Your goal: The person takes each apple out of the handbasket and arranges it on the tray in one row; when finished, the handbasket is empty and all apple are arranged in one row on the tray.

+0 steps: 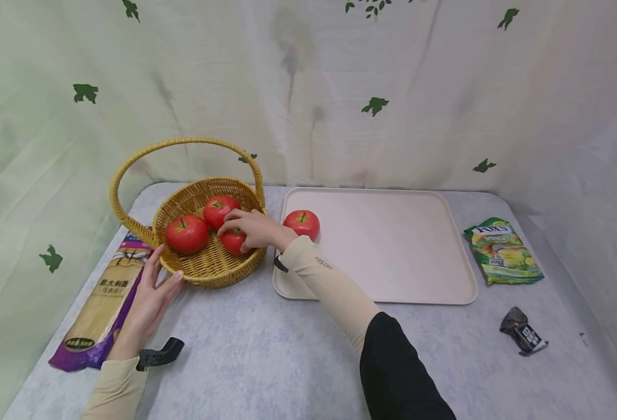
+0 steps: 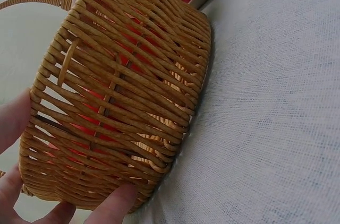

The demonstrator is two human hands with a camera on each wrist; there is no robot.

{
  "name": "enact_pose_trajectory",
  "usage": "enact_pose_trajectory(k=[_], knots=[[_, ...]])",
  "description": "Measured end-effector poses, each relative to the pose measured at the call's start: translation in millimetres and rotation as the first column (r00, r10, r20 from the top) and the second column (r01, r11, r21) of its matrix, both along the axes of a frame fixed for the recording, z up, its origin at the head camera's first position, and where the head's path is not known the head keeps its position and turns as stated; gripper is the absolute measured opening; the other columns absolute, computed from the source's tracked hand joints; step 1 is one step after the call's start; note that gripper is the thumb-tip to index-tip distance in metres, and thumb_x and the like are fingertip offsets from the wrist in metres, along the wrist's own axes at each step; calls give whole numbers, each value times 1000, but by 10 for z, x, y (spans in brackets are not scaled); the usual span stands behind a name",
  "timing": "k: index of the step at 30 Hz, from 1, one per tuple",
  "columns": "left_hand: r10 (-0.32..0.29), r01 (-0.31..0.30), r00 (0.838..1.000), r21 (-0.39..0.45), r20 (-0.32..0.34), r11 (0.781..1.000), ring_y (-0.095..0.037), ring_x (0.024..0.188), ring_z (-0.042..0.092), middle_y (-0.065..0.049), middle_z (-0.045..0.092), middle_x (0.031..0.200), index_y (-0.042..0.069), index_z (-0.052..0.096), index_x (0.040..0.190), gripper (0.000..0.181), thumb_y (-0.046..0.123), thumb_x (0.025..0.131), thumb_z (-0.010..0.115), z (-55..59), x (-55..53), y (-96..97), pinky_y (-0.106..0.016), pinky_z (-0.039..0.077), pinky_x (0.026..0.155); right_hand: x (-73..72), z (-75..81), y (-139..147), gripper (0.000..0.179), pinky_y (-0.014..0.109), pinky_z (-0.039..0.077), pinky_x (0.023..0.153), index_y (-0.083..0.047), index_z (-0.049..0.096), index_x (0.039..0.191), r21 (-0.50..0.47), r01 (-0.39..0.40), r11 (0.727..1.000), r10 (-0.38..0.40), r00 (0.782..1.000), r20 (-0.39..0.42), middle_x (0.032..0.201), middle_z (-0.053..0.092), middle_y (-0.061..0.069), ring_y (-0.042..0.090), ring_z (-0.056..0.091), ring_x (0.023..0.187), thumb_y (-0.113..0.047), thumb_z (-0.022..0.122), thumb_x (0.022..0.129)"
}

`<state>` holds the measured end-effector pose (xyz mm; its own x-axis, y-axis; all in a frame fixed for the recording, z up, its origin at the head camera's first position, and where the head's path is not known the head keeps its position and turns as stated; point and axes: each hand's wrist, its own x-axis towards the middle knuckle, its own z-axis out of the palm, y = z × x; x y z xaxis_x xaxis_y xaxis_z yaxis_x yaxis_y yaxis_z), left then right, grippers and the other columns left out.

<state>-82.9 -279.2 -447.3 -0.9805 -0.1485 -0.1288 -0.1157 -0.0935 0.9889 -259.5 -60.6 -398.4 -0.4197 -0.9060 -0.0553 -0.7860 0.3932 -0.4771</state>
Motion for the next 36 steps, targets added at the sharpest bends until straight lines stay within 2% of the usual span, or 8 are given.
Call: enact_pose_trajectory(k=[7,11,18,21,25,29,33,36], knots=[[-2,2,1000,11,-9,1000,-40,140,13,-8,-12,158,26,7,155,78,12,97,57,-13,2,-1,-26,42,97,53,-36,-15,50,36,30,96,-24,61,126,-78,40,996,-44,997,-56,135,41,2,25,33,119,-19,77,79],[-1,1,1000,10,-10,1000,-41,140,14,-7,-12,158,27,7,155,77,12,97,57,-19,-2,3,-26,43,97,50,-28,25,53,32,34,90,-25,61,127,-172,93,981,-90,996,30,135,41,0,24,32,115,-21,79,77],[1,-1,1000,3,-15,1000,-41,139,14,-8,-11,158,27,8,155,77,11,97,56,-22,-4,0,-24,43,96,35,76,206,57,33,34,98,-24,59,131,-347,170,922,-86,966,244,137,39,-3,18,29,124,-22,79,77],[1,-1,1000,5,-15,1000,-41,140,14,-7,-11,158,27,8,155,77,12,97,57,-26,-3,3,-25,43,96,17,138,291,57,34,32,100,-23,59,131,-391,170,904,-70,963,258,136,42,-5,13,31,125,-26,77,77],[2,-2,1000,7,-12,1000,-40,140,13,-7,-12,158,27,8,155,78,12,97,57,-23,0,5,-25,42,97,-1,219,425,56,34,39,96,-22,60,128,-435,178,882,-74,967,246,134,46,-7,12,32,126,-30,77,76],[0,0,1000,8,-16,1000,-40,140,13,-7,-12,158,27,7,155,78,12,97,57,-22,-4,9,-26,42,97,-5,306,628,56,36,45,91,-22,60,127,-459,231,858,-122,959,256,133,48,-8,14,34,125,-30,77,74],[-4,4,1000,9,-13,1000,-40,140,12,-6,-13,158,27,7,155,77,12,97,56,-17,-3,9,-27,41,98,-31,364,894,58,40,43,92,-23,59,128,-455,312,834,-194,938,289,132,49,-7,16,34,122,-26,78,74],[-5,5,1000,6,-9,1000,-40,140,12,-6,-13,158,28,6,155,78,13,98,56,-12,5,8,-28,40,99,-54,385,1116,59,42,45,92,-24,57,130,-429,393,813,-249,902,354,133,47,-6,17,36,122,-23,79,75]])
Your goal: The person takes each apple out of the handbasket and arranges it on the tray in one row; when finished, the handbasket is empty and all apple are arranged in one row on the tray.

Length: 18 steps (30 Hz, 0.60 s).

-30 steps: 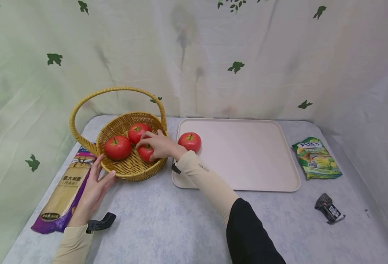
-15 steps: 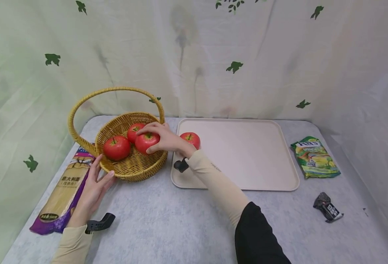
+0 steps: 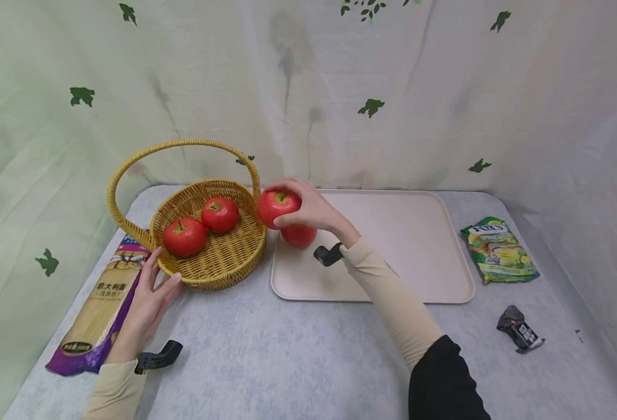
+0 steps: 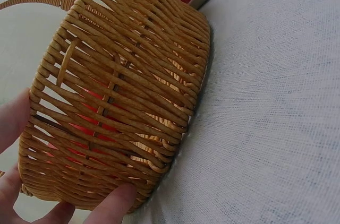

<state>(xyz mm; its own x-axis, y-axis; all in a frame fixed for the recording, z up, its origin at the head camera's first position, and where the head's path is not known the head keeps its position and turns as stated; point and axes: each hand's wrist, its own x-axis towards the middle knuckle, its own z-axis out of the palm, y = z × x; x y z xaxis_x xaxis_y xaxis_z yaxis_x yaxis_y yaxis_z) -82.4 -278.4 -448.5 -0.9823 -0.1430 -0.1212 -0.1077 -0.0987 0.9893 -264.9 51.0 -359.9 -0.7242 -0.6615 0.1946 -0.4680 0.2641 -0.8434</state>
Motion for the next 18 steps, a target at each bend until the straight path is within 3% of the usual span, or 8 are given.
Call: enact_pose_trajectory(k=[5,9,18], knots=[[1,-1,1000,-4,5,1000,-40,140,12,-6,-13,158,27,6,155,77,11,98,55,5,3,3,-29,40,99,50,103,356,60,44,48,90,-18,53,134,5,89,996,-89,989,121,137,42,1,23,37,124,-17,76,79],[3,-2,1000,-9,8,1000,-39,140,12,-4,-13,158,28,5,155,77,12,98,55,7,0,-1,-30,39,100,122,177,572,60,46,48,90,-9,51,135,25,160,987,-162,977,142,140,39,9,29,33,126,-10,74,79],[-4,4,1000,-11,-2,1000,-39,140,12,-3,-11,159,28,5,155,77,10,98,55,3,-5,2,-29,41,98,-96,-273,966,62,47,47,90,-13,51,136,18,264,964,-265,960,89,136,42,7,28,38,122,-13,76,79]])
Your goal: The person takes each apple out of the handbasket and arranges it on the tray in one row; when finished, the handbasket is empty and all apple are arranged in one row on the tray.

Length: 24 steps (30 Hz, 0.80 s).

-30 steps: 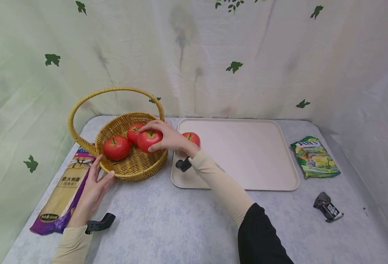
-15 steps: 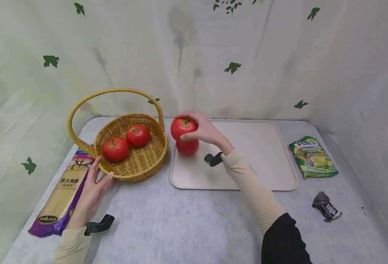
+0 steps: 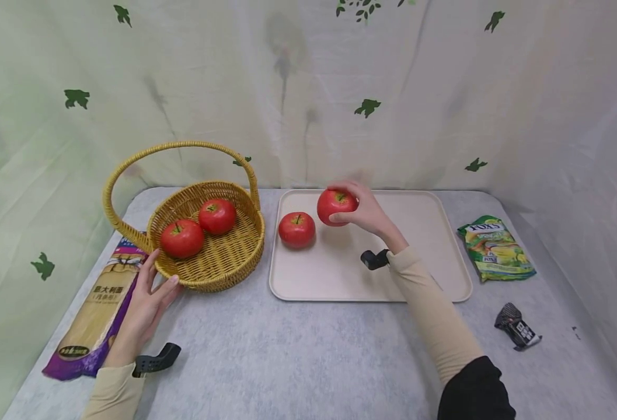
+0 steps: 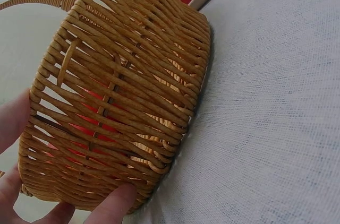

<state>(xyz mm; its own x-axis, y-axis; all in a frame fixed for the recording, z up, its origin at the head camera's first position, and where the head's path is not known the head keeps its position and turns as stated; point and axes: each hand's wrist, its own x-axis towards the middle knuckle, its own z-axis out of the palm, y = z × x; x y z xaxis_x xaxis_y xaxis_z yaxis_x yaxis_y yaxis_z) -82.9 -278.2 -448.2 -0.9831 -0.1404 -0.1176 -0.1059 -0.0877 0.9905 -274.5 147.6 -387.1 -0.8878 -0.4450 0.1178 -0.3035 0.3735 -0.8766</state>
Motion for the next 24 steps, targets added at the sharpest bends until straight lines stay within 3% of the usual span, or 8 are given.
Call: enact_pose_trajectory(k=[9,17,24], knots=[[-2,3,1000,17,-26,1000,-41,140,13,-5,-10,159,26,6,155,77,8,98,55,-6,17,1,-24,43,96,13,-247,91,59,51,47,91,-17,55,133,70,59,996,-59,998,-4,137,42,6,28,32,126,-17,78,79],[0,0,1000,7,-18,1000,-39,140,12,-4,-10,159,27,6,155,77,9,98,55,-9,10,-1,-26,42,97,64,-401,51,61,52,47,90,-17,56,131,141,31,989,-32,999,5,136,43,8,30,31,125,-20,81,76],[-10,10,1000,17,-23,1000,-40,140,11,-5,-11,158,27,5,155,77,9,98,54,-4,7,1,-29,40,99,71,-486,25,59,53,42,93,-17,58,129,184,8,983,0,999,-42,133,46,7,28,33,124,-19,81,75]])
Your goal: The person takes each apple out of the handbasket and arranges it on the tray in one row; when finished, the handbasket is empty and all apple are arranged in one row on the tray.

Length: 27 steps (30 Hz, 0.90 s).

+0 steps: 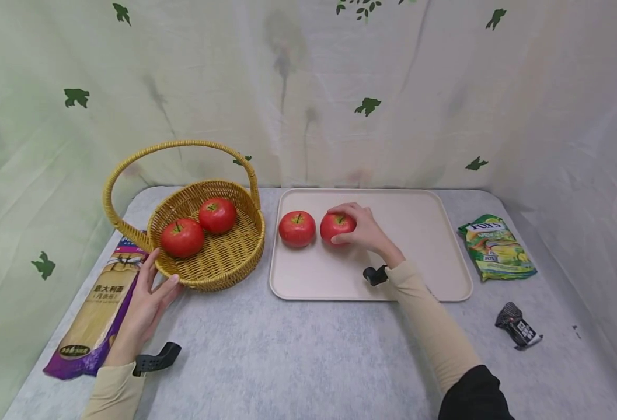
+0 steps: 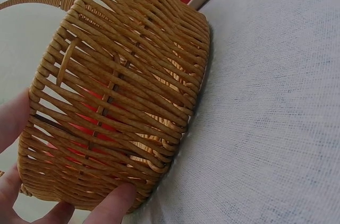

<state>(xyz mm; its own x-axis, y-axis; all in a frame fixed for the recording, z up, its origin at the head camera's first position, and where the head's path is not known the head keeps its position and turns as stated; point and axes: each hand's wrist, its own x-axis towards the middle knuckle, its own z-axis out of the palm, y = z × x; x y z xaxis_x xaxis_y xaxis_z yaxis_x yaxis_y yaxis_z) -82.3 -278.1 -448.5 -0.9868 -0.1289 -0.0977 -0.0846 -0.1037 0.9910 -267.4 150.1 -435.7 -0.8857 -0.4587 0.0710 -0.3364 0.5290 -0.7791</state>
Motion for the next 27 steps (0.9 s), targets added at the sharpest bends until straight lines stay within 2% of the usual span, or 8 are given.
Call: enact_pose_trajectory(k=[8,16,18,21,24,27], knots=[[1,-1,1000,5,8,1000,-40,140,11,-4,-11,158,28,6,155,77,10,98,55,1,-2,2,-29,40,100,12,-60,-5,60,53,43,91,-17,55,131,74,-11,997,11,1000,-3,134,44,10,31,31,123,-23,80,77],[8,-8,1000,0,15,1000,-39,141,11,-4,-11,158,28,6,155,77,10,98,55,-1,-1,-1,-29,40,100,22,-9,-46,57,53,42,92,-17,55,131,100,-42,994,44,999,-13,134,43,10,31,31,122,-26,78,79],[9,-9,1000,1,16,1000,-39,141,11,-5,-11,158,28,6,155,77,11,98,55,-4,2,0,-28,40,99,18,6,-58,55,53,40,95,-14,56,130,60,-38,998,39,999,-25,133,45,10,30,33,122,-24,77,81],[11,-11,1000,-1,17,1000,-39,140,11,-5,-11,158,28,6,155,77,11,98,55,-9,5,2,-26,42,97,15,53,-91,50,52,36,100,-10,57,128,-51,-37,998,34,998,-53,130,49,10,34,39,120,-19,76,83],[11,-11,1000,-1,15,1000,-39,140,11,-5,-12,158,28,7,155,77,11,98,56,-11,5,2,-25,42,97,30,130,-168,45,51,36,102,-6,57,127,-171,-46,984,35,997,-68,128,53,12,39,44,116,-14,73,85],[10,-10,1000,-3,9,1000,-39,140,12,-5,-11,159,28,7,155,76,11,98,55,-10,6,2,-25,42,97,55,219,-300,41,53,40,99,0,56,126,-266,-65,962,54,997,-48,126,54,19,43,48,113,-7,70,87]])
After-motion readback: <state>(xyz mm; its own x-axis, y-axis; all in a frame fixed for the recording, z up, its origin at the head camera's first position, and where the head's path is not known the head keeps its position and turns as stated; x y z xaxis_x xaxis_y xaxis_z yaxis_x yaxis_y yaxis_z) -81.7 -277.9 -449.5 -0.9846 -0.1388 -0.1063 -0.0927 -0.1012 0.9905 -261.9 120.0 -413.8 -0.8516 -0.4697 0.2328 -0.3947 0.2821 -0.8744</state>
